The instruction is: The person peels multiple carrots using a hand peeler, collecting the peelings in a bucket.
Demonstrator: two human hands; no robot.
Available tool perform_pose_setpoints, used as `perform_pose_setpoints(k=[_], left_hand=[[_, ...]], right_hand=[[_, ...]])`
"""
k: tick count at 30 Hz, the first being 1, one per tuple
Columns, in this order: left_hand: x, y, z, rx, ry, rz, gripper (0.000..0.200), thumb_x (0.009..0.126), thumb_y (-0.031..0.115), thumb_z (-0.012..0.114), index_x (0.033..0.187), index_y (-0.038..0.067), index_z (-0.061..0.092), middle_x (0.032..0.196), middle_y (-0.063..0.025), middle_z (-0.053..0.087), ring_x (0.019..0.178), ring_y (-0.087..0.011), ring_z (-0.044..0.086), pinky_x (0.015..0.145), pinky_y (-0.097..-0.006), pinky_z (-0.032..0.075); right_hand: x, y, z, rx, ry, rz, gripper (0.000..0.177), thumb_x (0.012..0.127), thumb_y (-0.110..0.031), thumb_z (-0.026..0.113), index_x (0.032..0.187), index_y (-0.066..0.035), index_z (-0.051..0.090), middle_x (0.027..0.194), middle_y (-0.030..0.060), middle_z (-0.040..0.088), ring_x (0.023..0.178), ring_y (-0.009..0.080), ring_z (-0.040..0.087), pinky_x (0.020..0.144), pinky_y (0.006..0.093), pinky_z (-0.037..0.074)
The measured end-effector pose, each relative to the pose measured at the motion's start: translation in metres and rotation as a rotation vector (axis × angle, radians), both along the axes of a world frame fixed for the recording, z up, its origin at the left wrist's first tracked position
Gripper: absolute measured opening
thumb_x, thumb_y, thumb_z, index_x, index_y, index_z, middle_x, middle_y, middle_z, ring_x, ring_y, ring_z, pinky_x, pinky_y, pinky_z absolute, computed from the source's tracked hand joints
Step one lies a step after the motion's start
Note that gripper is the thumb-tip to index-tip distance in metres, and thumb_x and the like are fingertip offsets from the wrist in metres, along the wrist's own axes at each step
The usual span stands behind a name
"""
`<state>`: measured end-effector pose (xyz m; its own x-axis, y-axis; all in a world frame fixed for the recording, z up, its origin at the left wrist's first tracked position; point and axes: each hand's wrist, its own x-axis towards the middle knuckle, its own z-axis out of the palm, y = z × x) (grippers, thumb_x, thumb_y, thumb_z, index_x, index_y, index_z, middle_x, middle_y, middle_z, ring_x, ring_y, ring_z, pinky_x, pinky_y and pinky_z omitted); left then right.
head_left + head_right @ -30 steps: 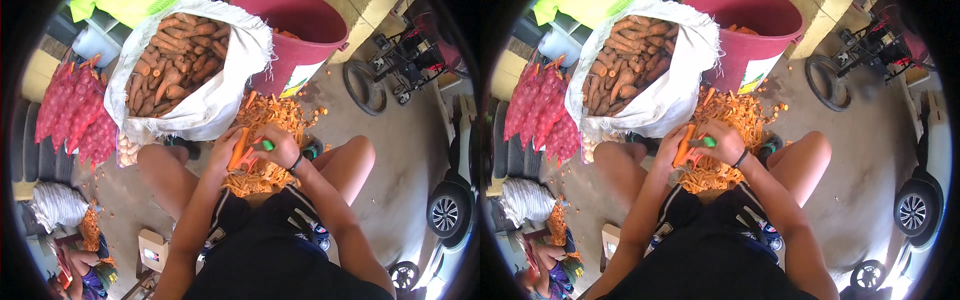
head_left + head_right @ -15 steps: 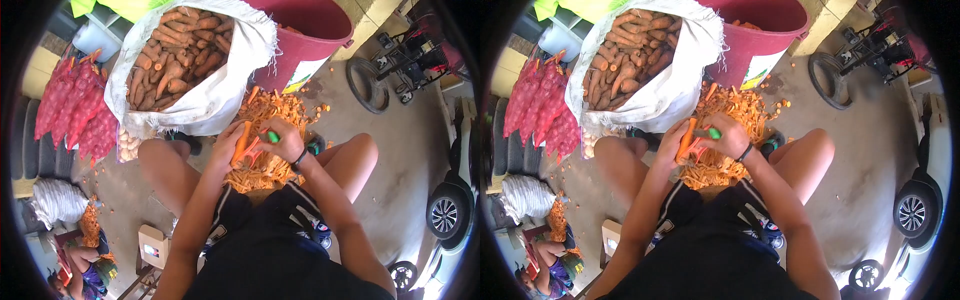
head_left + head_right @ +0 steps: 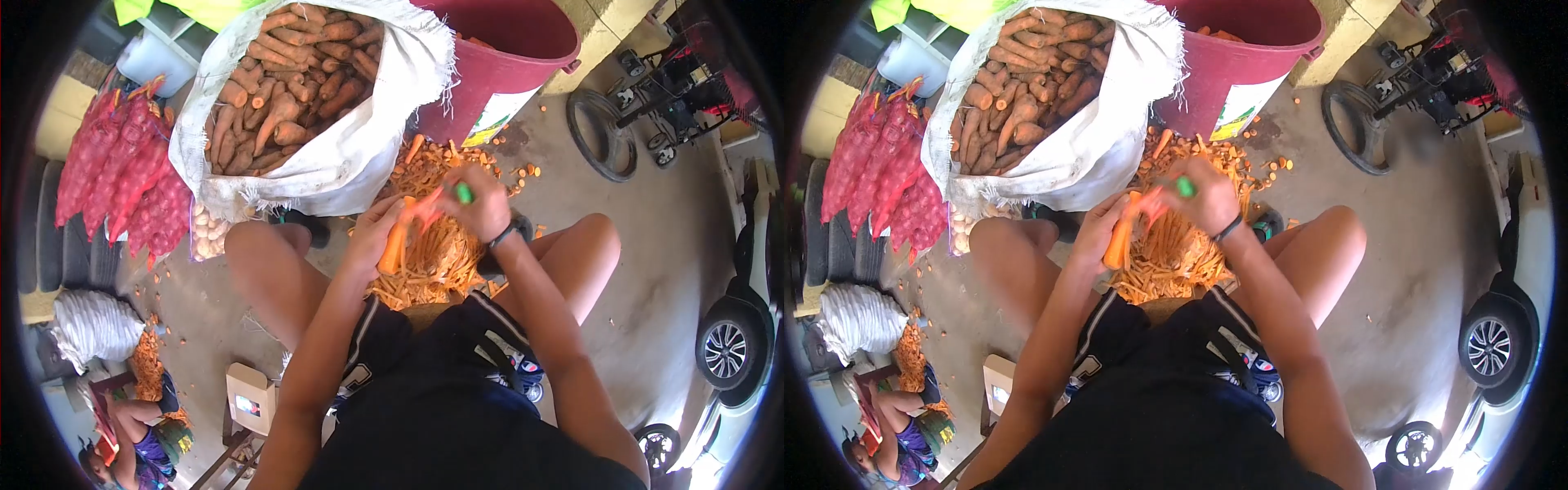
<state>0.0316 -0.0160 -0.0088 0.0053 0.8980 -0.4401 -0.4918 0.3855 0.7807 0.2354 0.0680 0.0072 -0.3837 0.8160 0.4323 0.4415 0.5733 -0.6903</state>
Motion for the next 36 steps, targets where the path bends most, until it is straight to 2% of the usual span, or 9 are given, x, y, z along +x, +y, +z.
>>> perform_pose_setpoints(k=[3, 6, 10, 16, 17, 23, 29, 34, 36], left_hand=[[0.0, -0.001, 0.01, -0.003, -0.03, -0.016, 0.033, 0.102, 0.023, 0.06, 0.127, 0.002, 0.062, 0.1, -0.003, 0.067, 0.079, -0.0099, 0.064, 0.067, -0.0241, 0.054], [0.0, 0.007, 0.006, 0.0, -0.098, 0.051, 0.033, 0.102, 0.024, 0.061, 0.125, 0.001, 0.062, 0.101, -0.003, 0.067, 0.081, -0.0094, 0.064, 0.068, -0.0241, 0.055], [0.004, 0.007, 0.004, -0.022, -0.058, 0.081, 0.033, 0.101, 0.024, 0.062, 0.126, 0.002, 0.062, 0.101, -0.0034, 0.067, 0.083, -0.0087, 0.064, 0.07, -0.0238, 0.055], [-0.002, 0.001, 0.003, -0.012, -0.048, -0.004, 0.032, 0.101, 0.024, 0.061, 0.124, 0.002, 0.063, 0.099, -0.0044, 0.068, 0.084, -0.0104, 0.065, 0.07, -0.0245, 0.055], [-0.005, 0.003, 0.002, 0.004, -0.081, -0.011, 0.032, 0.101, 0.024, 0.061, 0.124, 0.002, 0.063, 0.1, -0.0048, 0.068, 0.084, -0.0105, 0.065, 0.07, -0.0243, 0.055], [0.006, 0.007, 0.002, 0.015, -0.005, 0.039, 0.031, 0.103, 0.026, 0.059, 0.122, 0.003, 0.063, 0.096, -0.0038, 0.066, 0.078, -0.0099, 0.064, 0.063, -0.0258, 0.055], [0.002, 0.003, 0.01, -0.006, 0.036, -0.008, 0.028, 0.103, 0.027, 0.058, 0.121, 0.005, 0.064, 0.091, 0.0, 0.063, 0.076, -0.0082, 0.062, 0.061, -0.0268, 0.056], [0.005, 0.009, -0.003, -0.008, -0.017, 0.11, 0.025, 0.103, 0.026, 0.058, 0.117, 0.006, 0.065, 0.091, -0.0002, 0.063, 0.075, -0.0088, 0.062, 0.06, -0.0255, 0.054], [0.005, 0.003, -0.003, -0.008, 0.082, 0.04, 0.025, 0.103, 0.026, 0.058, 0.117, 0.006, 0.065, 0.091, -0.0005, 0.063, 0.074, -0.0092, 0.062, 0.059, -0.026, 0.054]], right_hand=[[0.018, 0.03, 0.004, 0.038, -0.074, -0.294, 0.045, 0.068, -0.019, 0.09, 0.104, -0.006, 0.067, 0.09, 0.0103, 0.066, 0.081, 0.0259, 0.067, 0.071, 0.0346, 0.054], [0.01, 0.006, 0.0, -0.247, 0.113, -0.06, 0.046, 0.067, -0.023, 0.091, 0.103, -0.006, 0.068, 0.096, 0.013, 0.068, 0.085, 0.0314, 0.069, 0.073, 0.0369, 0.056], [-0.01, -0.024, 0.013, -0.021, 0.03, 0.259, 0.044, 0.066, -0.019, 0.092, 0.101, -0.006, 0.068, 0.09, 0.0097, 0.066, 0.081, 0.0252, 0.067, 0.072, 0.034, 0.054], [0.016, 0.032, 0.012, 0.04, -0.042, -0.303, 0.041, 0.066, -0.022, 0.092, 0.094, -0.006, 0.066, 0.09, 0.0114, 0.068, 0.083, 0.0276, 0.069, 0.072, 0.0355, 0.056], [0.016, 0.026, 0.015, -0.236, -0.004, -0.307, 0.043, 0.066, -0.023, 0.092, 0.095, -0.005, 0.067, 0.09, 0.0121, 0.068, 0.083, 0.0296, 0.069, 0.072, 0.0376, 0.056], [-0.005, -0.025, 0.008, -0.087, 0.018, 0.191, 0.045, 0.065, -0.023, 0.093, 0.099, -0.006, 0.069, 0.09, 0.0121, 0.068, 0.082, 0.0276, 0.068, 0.071, 0.0391, 0.055], [0.021, 0.028, -0.005, -0.162, -0.009, -0.324, 0.048, 0.063, -0.022, 0.093, 0.1, -0.006, 0.066, 0.089, 0.0131, 0.066, 0.082, 0.0301, 0.067, 0.072, 0.039, 0.055], [-0.006, -0.032, 0.016, -0.05, 0.06, 0.252, 0.048, 0.063, -0.024, 0.093, 0.099, -0.006, 0.066, 0.092, 0.0121, 0.066, 0.084, 0.0299, 0.068, 0.074, 0.0392, 0.055], [-0.005, -0.025, 0.005, -0.015, 0.015, 0.148, 0.05, 0.063, -0.027, 0.093, 0.101, -0.007, 0.066, 0.092, 0.0125, 0.066, 0.084, 0.0309, 0.068, 0.074, 0.04, 0.055]])
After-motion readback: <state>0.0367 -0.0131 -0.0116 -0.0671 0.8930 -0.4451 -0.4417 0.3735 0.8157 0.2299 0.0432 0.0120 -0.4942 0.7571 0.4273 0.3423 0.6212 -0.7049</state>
